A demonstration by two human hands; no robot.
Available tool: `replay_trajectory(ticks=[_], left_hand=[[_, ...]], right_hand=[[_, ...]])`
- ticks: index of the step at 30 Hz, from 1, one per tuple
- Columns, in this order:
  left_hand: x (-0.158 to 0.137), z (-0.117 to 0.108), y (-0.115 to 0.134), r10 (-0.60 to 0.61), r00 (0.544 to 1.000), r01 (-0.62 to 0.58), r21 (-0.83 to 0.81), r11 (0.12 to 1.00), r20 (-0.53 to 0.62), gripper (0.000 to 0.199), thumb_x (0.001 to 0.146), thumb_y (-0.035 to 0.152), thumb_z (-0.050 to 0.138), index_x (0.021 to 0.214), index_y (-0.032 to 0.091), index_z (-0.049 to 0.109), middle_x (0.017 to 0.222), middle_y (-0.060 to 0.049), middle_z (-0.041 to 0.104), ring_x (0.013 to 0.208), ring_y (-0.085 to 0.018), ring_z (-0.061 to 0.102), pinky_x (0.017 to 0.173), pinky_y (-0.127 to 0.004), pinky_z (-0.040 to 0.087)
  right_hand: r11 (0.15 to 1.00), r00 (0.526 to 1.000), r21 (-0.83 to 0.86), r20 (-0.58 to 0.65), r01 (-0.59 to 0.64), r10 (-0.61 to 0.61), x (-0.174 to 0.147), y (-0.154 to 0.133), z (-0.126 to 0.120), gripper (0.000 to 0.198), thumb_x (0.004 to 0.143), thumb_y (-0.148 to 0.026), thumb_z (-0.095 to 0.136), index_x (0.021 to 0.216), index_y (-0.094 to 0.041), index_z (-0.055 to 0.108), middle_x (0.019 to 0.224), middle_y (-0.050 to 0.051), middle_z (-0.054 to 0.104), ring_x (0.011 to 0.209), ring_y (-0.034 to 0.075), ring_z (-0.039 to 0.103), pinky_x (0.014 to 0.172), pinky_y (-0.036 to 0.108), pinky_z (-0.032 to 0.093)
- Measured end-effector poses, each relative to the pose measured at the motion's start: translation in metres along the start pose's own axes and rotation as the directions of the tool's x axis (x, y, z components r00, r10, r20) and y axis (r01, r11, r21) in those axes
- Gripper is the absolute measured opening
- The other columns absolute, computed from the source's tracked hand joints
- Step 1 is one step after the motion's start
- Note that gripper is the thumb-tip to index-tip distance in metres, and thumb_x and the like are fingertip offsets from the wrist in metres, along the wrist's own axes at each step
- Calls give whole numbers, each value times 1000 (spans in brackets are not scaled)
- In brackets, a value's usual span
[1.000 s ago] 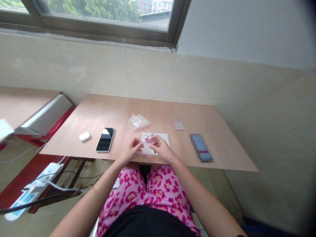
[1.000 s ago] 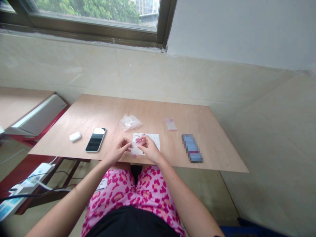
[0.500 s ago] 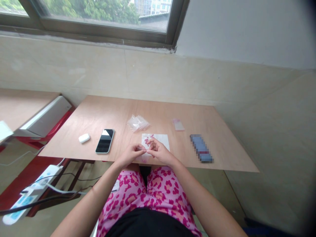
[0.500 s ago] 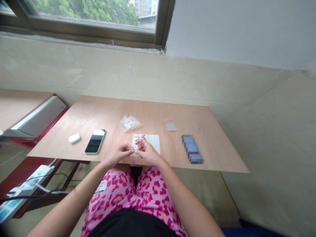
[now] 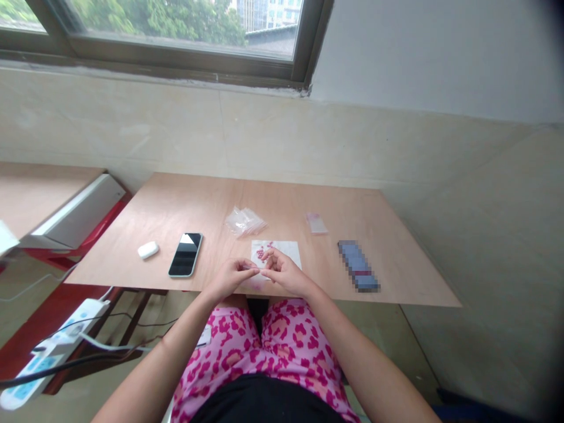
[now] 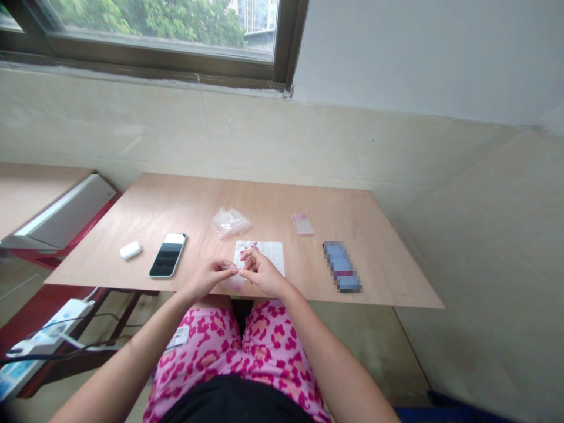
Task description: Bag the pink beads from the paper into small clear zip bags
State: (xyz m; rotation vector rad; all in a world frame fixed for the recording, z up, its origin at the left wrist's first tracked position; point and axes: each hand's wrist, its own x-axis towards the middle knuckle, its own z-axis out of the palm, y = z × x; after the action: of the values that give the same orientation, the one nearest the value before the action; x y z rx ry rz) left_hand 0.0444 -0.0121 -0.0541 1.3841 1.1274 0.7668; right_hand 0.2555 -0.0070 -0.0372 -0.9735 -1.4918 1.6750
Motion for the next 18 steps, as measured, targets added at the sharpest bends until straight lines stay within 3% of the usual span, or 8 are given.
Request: replay_trajectory(ticks=[10,18], left_hand=[[-5,-20,17,5,997,-6,-16,1000,-82,26,87,43,73,92,18,78,94,-8,77,92,-23,68,83,-32,48],[-6,-9,10,100,993,-105,-82,991,-59,26,92,43,68,95,18,71,93,-5,70,91,-20,63,85,-31,48]], right_hand=[[999,996,-13,-67,52,-53,-4,-10,-8,37,80,-42,78,86,-22,48,78,-4,50,67,11,47,64,24,39],[1000,1000,9,-22,-4,4,-6,-16,-10,34,80,-41,76,91,-22,50,83,-3,51,62,10,45,55,23,35]])
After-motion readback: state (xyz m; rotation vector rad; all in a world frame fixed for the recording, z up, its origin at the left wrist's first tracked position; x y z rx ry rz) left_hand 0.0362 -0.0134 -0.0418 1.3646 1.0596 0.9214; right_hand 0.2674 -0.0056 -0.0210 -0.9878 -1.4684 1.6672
